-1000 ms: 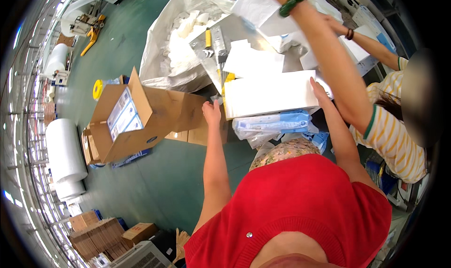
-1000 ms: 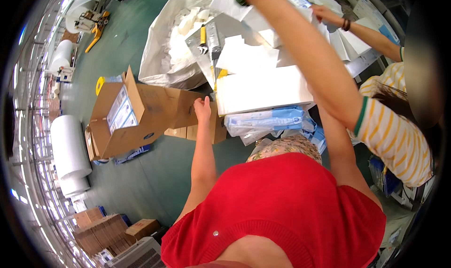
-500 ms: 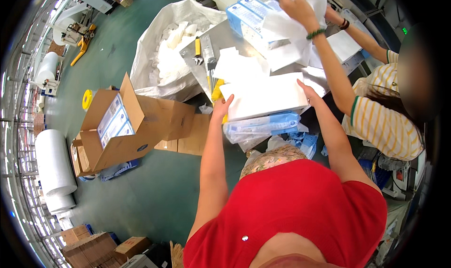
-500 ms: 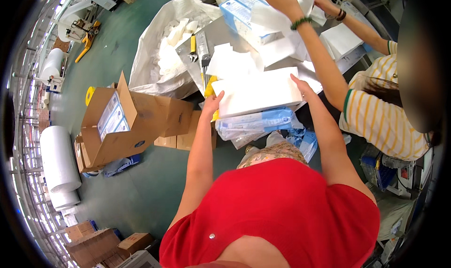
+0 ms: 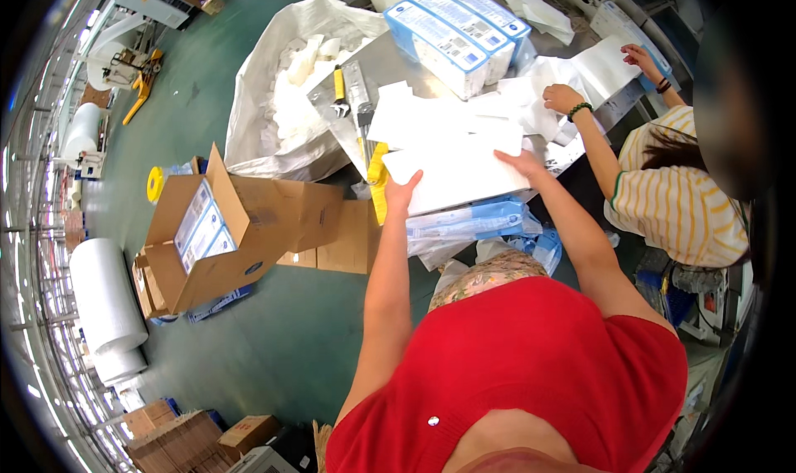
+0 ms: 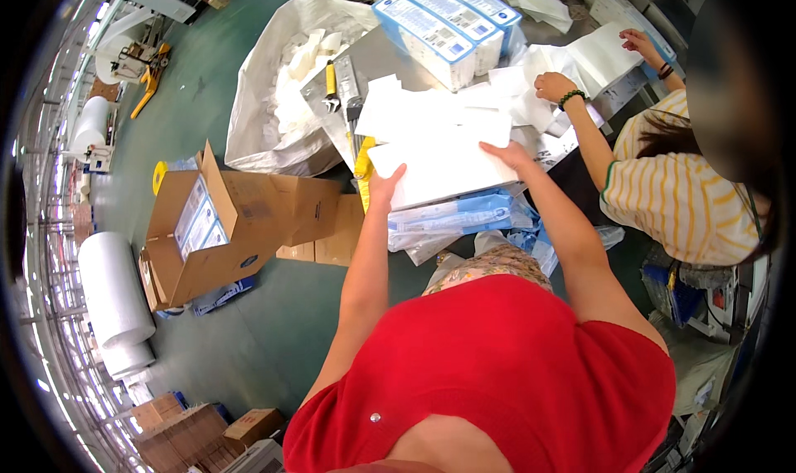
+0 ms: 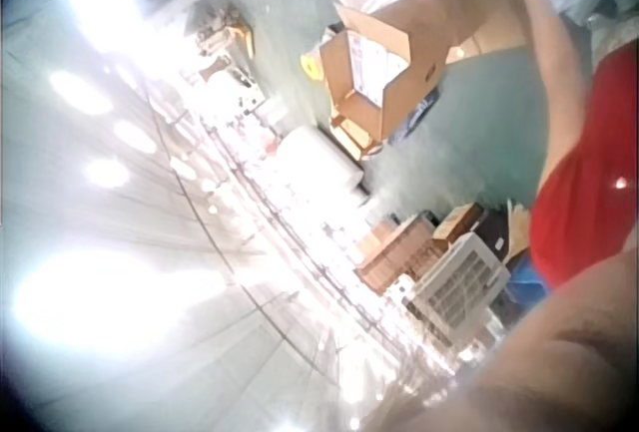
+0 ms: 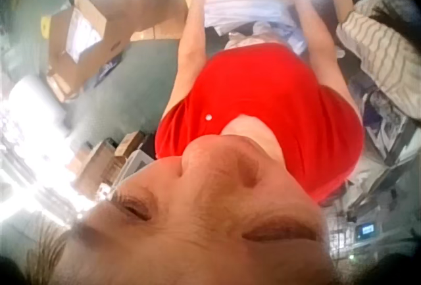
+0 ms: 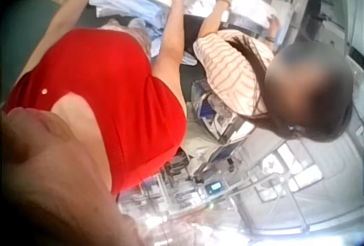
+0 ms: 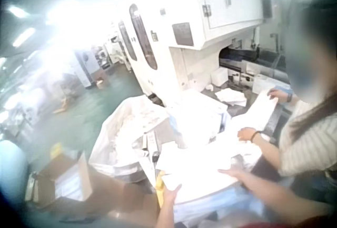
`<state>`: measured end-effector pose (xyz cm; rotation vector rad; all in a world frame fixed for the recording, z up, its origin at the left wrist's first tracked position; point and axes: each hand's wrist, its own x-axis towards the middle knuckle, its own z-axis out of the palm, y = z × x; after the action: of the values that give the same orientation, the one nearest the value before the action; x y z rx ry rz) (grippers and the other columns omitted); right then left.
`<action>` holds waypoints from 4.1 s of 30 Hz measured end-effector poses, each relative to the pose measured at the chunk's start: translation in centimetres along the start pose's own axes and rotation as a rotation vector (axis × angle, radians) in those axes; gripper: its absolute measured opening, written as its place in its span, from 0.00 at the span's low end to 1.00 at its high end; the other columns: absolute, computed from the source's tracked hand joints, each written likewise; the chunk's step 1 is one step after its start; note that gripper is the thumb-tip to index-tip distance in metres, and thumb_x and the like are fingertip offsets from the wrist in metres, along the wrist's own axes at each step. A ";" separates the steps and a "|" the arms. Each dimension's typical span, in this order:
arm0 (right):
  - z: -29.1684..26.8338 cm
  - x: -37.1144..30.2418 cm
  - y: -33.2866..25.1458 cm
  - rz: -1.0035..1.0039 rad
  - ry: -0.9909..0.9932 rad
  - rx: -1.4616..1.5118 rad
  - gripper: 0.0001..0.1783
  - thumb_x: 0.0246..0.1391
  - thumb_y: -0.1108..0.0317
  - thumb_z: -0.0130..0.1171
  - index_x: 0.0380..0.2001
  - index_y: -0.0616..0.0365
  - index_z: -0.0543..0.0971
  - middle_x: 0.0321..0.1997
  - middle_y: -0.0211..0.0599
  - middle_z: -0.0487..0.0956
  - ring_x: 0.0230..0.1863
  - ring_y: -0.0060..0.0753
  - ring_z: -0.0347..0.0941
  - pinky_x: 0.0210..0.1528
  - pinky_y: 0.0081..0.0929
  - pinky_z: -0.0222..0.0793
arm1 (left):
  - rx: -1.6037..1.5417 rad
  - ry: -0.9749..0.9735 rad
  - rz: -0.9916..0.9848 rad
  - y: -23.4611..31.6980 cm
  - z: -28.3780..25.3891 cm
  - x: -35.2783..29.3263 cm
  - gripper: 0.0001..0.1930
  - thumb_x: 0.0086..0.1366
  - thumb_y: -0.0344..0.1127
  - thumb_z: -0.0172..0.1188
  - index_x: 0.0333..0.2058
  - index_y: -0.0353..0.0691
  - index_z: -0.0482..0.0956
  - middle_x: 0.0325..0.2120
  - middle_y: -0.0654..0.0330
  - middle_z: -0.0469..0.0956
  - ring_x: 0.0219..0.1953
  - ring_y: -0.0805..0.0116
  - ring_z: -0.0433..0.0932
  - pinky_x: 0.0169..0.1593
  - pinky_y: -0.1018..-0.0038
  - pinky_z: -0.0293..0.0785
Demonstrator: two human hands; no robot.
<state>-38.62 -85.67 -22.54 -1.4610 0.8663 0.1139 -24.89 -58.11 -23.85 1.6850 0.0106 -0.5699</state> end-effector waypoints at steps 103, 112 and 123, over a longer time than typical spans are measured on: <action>0.4 -0.6 3.5 -0.147 0.355 -0.519 0.46 0.44 0.44 0.53 0.60 0.52 0.46 0.45 0.57 0.70 0.46 0.55 0.68 0.47 0.39 0.63 | 0.972 0.228 0.318 -0.9 2.5 -2.1 0.48 0.51 0.58 0.56 0.60 0.35 0.41 0.55 0.33 0.45 0.49 0.30 0.59 0.51 0.52 0.60; 0.3 -2.2 2.1 -0.066 0.329 -0.529 0.47 0.44 0.42 0.50 0.60 0.54 0.45 0.49 0.60 0.66 0.48 0.56 0.66 0.50 0.40 0.62 | 0.972 0.144 0.265 0.2 2.8 -2.6 0.49 0.53 0.59 0.53 0.60 0.34 0.37 0.55 0.29 0.42 0.51 0.28 0.55 0.52 0.50 0.58; 0.5 -2.5 1.5 -0.049 0.256 -0.484 0.45 0.45 0.41 0.50 0.60 0.53 0.47 0.50 0.62 0.65 0.50 0.58 0.64 0.51 0.42 0.61 | 0.991 0.101 0.205 -0.2 2.1 -2.0 0.49 0.53 0.58 0.54 0.60 0.34 0.35 0.55 0.30 0.43 0.54 0.30 0.51 0.56 0.49 0.52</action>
<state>-41.02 -83.86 -22.37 -1.9791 1.0562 0.1051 -27.45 -59.42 -23.45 2.6309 -0.4294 -0.3372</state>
